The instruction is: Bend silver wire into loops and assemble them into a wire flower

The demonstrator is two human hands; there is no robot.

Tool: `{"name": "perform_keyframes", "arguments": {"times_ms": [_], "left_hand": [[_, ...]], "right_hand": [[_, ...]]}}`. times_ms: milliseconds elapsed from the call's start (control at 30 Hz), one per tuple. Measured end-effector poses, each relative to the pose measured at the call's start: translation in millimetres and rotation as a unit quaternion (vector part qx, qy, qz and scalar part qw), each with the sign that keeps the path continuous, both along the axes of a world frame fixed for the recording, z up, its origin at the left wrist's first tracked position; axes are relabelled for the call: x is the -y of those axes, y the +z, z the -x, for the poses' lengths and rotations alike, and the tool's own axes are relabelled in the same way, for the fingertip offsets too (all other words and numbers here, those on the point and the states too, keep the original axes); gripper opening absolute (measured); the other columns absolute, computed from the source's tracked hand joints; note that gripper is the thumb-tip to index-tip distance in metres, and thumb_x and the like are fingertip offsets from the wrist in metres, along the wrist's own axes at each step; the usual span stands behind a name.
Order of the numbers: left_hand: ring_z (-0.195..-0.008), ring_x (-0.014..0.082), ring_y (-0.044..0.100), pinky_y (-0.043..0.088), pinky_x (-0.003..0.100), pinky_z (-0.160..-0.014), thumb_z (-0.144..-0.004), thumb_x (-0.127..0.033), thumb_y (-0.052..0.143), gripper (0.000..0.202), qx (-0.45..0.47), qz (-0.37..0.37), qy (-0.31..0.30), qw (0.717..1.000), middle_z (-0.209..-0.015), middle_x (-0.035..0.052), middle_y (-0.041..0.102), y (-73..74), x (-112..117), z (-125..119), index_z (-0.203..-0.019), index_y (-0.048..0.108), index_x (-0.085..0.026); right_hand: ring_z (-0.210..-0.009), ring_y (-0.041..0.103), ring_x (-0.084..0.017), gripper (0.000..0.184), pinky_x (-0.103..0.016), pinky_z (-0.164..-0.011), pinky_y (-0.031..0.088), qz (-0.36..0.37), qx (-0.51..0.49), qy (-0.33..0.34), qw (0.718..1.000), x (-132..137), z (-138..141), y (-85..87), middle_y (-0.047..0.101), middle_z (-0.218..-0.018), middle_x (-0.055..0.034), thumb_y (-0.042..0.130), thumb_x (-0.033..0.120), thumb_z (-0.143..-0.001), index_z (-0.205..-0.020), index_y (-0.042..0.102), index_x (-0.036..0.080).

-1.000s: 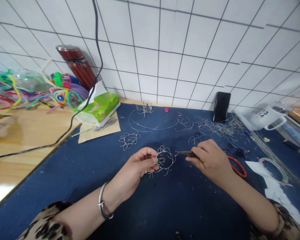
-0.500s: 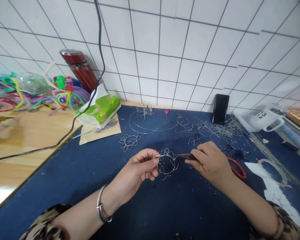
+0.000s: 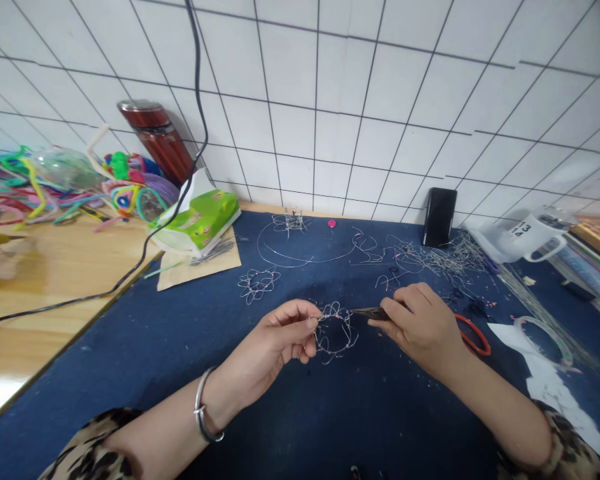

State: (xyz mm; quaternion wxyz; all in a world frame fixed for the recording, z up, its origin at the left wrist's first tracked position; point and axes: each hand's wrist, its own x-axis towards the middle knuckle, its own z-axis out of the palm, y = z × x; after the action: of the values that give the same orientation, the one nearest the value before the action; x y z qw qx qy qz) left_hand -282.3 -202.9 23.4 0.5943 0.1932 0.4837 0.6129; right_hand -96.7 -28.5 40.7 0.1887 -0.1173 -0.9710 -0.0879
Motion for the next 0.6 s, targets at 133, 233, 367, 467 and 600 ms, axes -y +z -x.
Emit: {"name": "perform_keyframes", "arguments": {"times_ms": [133, 233, 367, 467, 600], "left_hand": [[-0.057, 0.0088, 0.054, 0.042, 0.018, -0.053, -0.079, -0.025, 0.060, 0.015, -0.007, -0.001, -0.004, 1.000, -0.062, -0.0009, 0.056, -0.3, 0, 0, -0.092, 0.058, -0.018], [-0.056, 0.0087, 0.054, 0.041, 0.019, -0.053, -0.078, -0.026, 0.061, 0.015, -0.008, 0.004, -0.016, 1.000, -0.063, -0.0005, 0.057, -1.2, 0, -2, -0.090, 0.058, -0.018], [-0.056, 0.0091, 0.055, 0.041, 0.019, -0.053, -0.078, -0.026, 0.061, 0.015, 0.001, 0.009, -0.045, 0.999, -0.064, 0.0001, 0.057, -1.9, 1, -7, -0.089, 0.058, -0.017], [-0.056, 0.0091, 0.055, 0.042, 0.018, -0.052, -0.079, -0.028, 0.061, 0.015, -0.006, 0.005, -0.036, 0.999, -0.064, 0.0004, 0.058, -0.9, 1, -4, -0.089, 0.058, -0.016], [-0.054, 0.0084, 0.053, 0.041, 0.017, -0.051, -0.079, -0.026, 0.060, 0.015, -0.057, -0.022, 0.048, 0.997, -0.060, -0.0007, 0.057, 3.1, 0, 13, -0.091, 0.058, -0.016]], "right_hand": [[-0.075, 0.042, -0.016, 0.034, -0.028, -0.068, 0.034, 0.079, -0.012, 0.004, 0.997, 5, 3, -1.2, 0.051, -0.075, -0.0048, 0.046, 0.047, -0.084, -0.075, 0.058, 0.017], [-0.074, 0.043, -0.015, 0.036, -0.028, -0.069, 0.035, 0.119, -0.019, 0.024, 0.992, 14, 7, -2.6, 0.052, -0.074, -0.0043, 0.046, 0.048, -0.085, -0.073, 0.057, 0.017], [-0.073, 0.043, -0.015, 0.036, -0.028, -0.070, 0.035, 0.157, -0.015, 0.043, 0.987, 23, 8, -3.1, 0.052, -0.074, -0.0040, 0.045, 0.049, -0.085, -0.073, 0.057, 0.016], [-0.076, 0.044, -0.016, 0.036, -0.029, -0.072, 0.035, 0.136, -0.003, 0.029, 0.990, 18, 6, -2.8, 0.052, -0.076, -0.0045, 0.046, 0.048, -0.084, -0.074, 0.058, 0.016], [-0.075, 0.043, -0.016, 0.036, -0.029, -0.071, 0.035, 0.103, 0.017, 0.010, 0.994, 7, 5, -5.2, 0.052, -0.075, -0.0044, 0.045, 0.048, -0.085, -0.071, 0.056, 0.016]]}}
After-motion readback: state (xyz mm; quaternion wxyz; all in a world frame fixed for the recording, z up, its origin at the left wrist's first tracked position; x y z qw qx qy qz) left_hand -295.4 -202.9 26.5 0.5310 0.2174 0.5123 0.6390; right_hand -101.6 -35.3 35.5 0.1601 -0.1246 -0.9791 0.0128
